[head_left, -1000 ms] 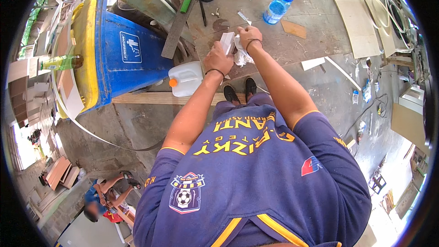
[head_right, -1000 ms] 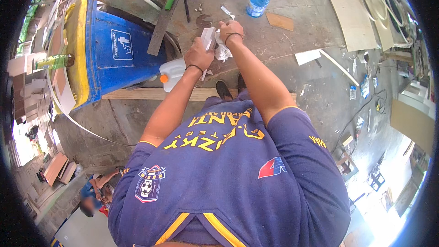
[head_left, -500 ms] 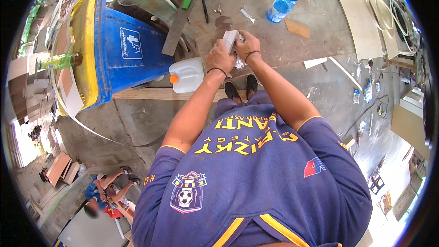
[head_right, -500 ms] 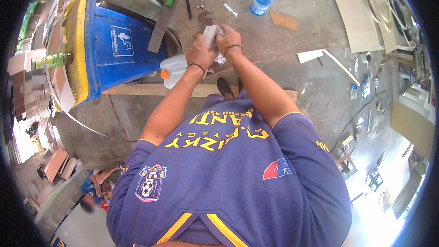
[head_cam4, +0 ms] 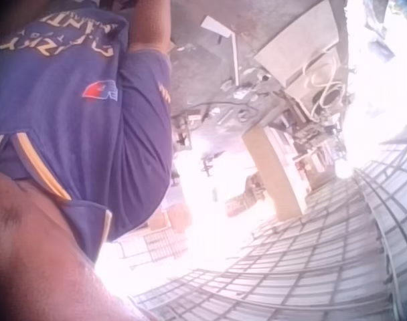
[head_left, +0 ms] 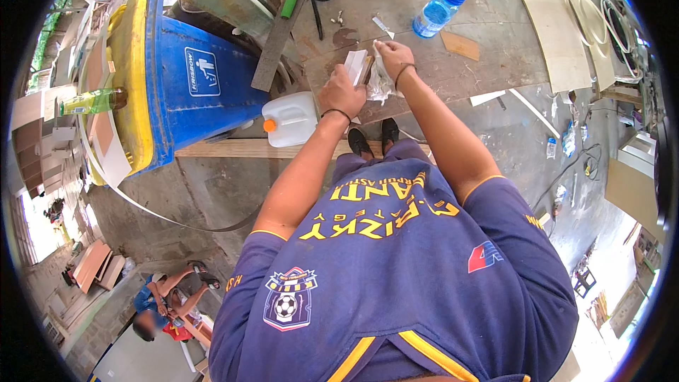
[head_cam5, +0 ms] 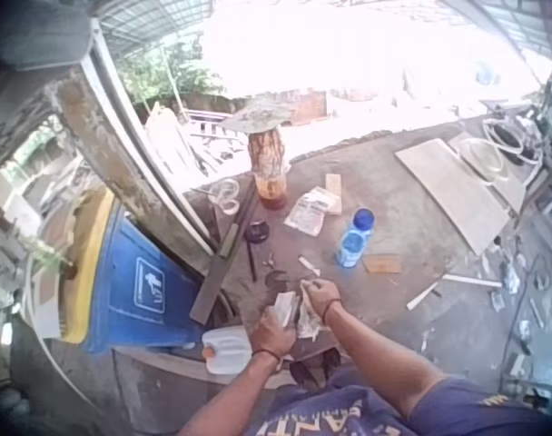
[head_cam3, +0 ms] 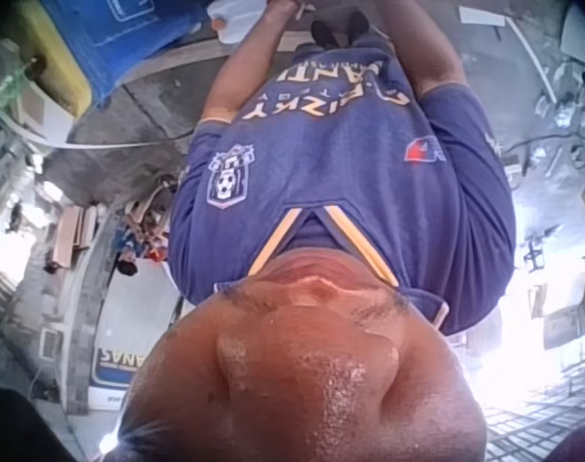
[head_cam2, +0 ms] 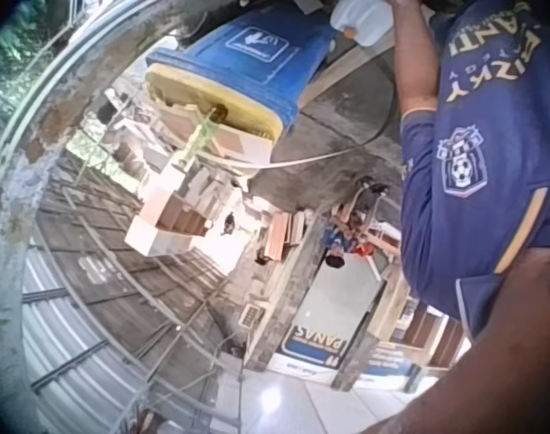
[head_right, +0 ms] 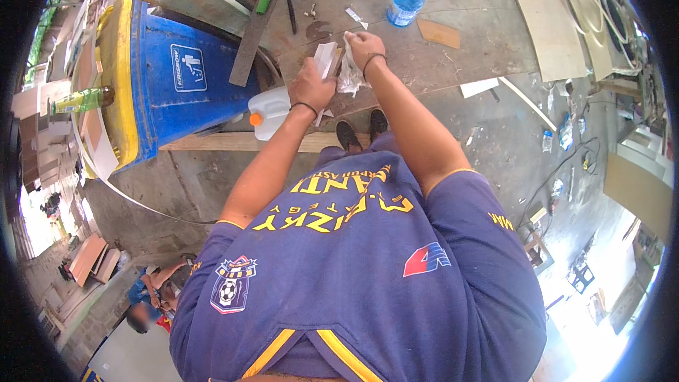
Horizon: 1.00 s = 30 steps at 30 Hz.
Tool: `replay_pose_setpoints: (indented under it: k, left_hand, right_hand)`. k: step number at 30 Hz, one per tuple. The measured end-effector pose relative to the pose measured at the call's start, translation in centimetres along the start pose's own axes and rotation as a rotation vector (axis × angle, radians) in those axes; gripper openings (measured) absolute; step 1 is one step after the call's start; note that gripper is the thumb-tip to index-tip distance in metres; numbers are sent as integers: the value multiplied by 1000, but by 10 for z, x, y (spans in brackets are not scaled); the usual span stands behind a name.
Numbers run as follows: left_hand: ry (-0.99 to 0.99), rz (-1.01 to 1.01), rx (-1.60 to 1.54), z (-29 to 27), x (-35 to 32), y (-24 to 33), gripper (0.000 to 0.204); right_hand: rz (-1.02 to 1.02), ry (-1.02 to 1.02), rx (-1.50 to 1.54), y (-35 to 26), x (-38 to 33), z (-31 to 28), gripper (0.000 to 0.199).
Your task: The person cleans the surfaces of several wooden planks by hand using a cloth and a liquid from a bottle.
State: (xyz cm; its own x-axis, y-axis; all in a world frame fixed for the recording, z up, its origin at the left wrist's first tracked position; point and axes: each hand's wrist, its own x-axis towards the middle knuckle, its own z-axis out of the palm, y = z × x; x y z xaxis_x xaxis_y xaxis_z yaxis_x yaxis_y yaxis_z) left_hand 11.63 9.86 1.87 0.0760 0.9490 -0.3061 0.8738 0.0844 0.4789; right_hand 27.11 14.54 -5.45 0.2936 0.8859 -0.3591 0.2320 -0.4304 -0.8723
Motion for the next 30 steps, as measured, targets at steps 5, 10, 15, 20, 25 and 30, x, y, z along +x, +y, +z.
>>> replay_pose_setpoints:
  k: [5, 10, 15, 20, 25, 30]
  left_hand:
    - [28, -8, -25, 3, 0, -5, 42]
    - [43, 16, -15, 5, -2, -3, 41]
    - [117, 51, 12, 11, -2, -7, 43]
    - [58, 10, 15, 5, -1, -3, 42]
    - [28, -2, 13, 3, -2, -1, 43]
    - [14, -8, 39, 4, -3, -4, 43]
  right_hand:
    - [-295, -32, -272, -10, -46, 6, 36]
    - [-211, 9, -384, -20, -39, 11, 30]
    - [-163, 42, -469, -20, -35, 20, 30]
    - [-6, 53, -358, -9, -14, 13, 39]
    - [-145, -56, -102, 12, -23, 5, 42]
    - [-211, -7, -364, -15, -36, 15, 34]
